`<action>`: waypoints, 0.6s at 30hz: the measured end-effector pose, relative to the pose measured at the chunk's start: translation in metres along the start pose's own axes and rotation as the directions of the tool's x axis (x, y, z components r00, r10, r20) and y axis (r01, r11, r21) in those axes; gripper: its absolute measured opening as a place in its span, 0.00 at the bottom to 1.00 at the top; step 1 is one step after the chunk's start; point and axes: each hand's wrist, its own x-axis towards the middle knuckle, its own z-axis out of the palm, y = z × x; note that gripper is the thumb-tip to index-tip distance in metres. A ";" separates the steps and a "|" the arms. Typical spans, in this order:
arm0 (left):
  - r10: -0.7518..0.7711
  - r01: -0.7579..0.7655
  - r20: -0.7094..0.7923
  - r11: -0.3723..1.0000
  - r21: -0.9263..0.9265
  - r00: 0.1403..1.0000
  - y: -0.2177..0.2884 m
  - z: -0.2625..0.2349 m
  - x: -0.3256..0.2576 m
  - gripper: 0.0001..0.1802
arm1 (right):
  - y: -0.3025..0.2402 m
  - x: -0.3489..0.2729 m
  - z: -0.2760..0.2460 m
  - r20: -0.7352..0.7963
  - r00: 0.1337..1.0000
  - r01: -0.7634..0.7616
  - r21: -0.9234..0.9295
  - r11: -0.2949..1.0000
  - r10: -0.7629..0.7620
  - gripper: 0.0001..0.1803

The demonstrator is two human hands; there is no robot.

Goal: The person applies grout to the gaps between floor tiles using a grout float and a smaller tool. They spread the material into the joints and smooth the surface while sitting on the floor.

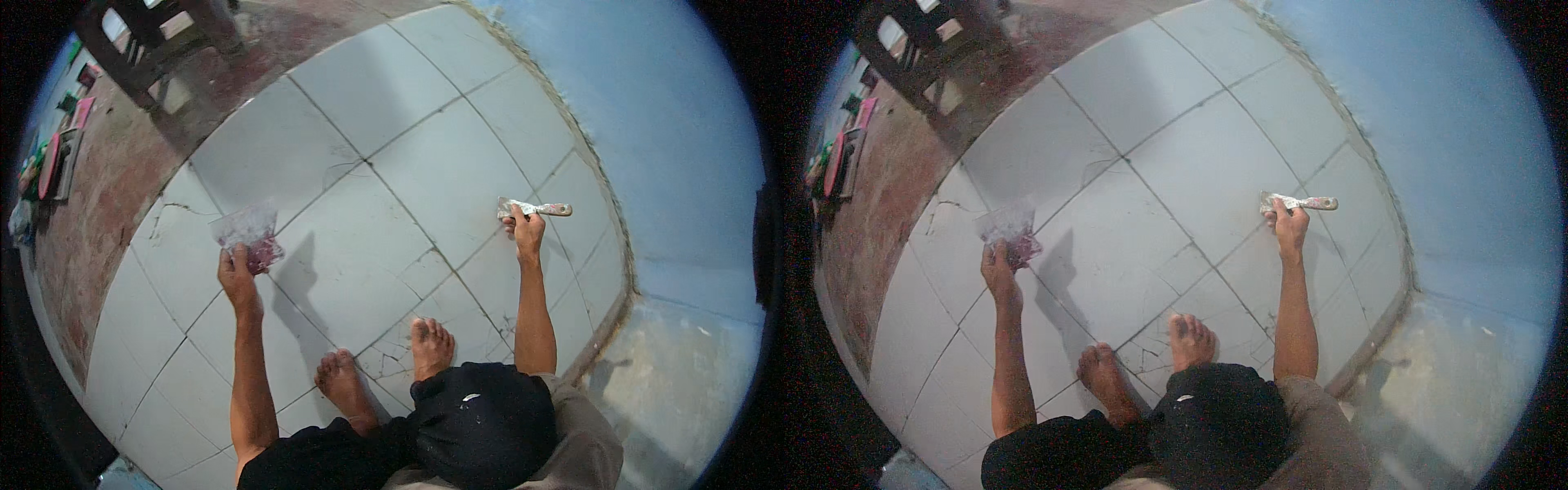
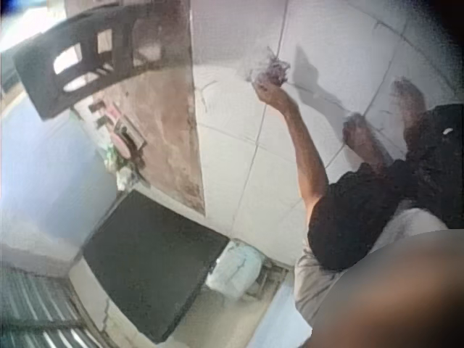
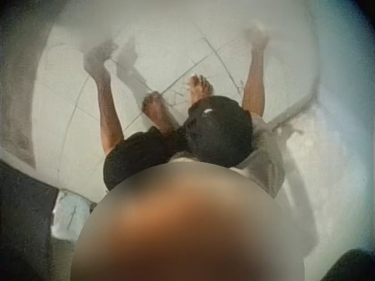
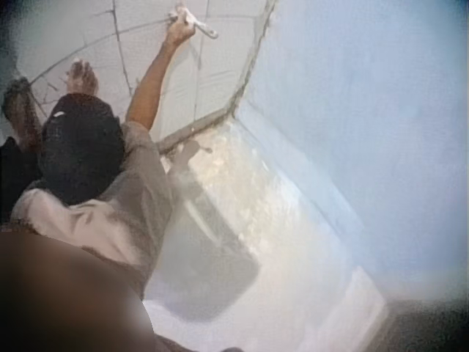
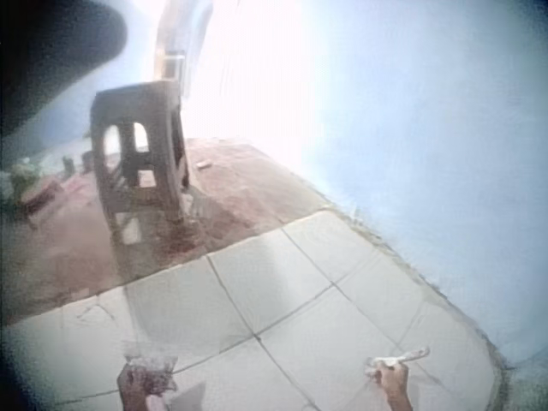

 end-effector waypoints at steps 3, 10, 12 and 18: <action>0.021 -0.021 -0.020 1.000 0.017 1.000 -0.014 0.010 0.006 0.10 | 0.014 -0.005 -0.029 0.060 0.997 -0.046 -0.126 0.991 0.054 0.14; 0.052 -0.090 0.196 0.978 0.190 0.979 -0.030 0.049 0.000 0.15 | 0.026 -0.058 0.006 0.360 0.924 0.212 -0.191 0.958 -0.133 0.15; 0.032 -0.085 0.251 0.976 0.203 0.967 -0.032 0.058 -0.005 0.16 | 0.022 -0.050 -0.001 0.299 0.943 0.224 -0.233 0.946 -0.149 0.15; -0.019 -0.070 0.331 0.964 0.257 0.944 -0.049 0.052 -0.018 0.20 | 0.042 -0.093 0.004 0.439 0.887 0.245 -0.176 0.953 -0.147 0.17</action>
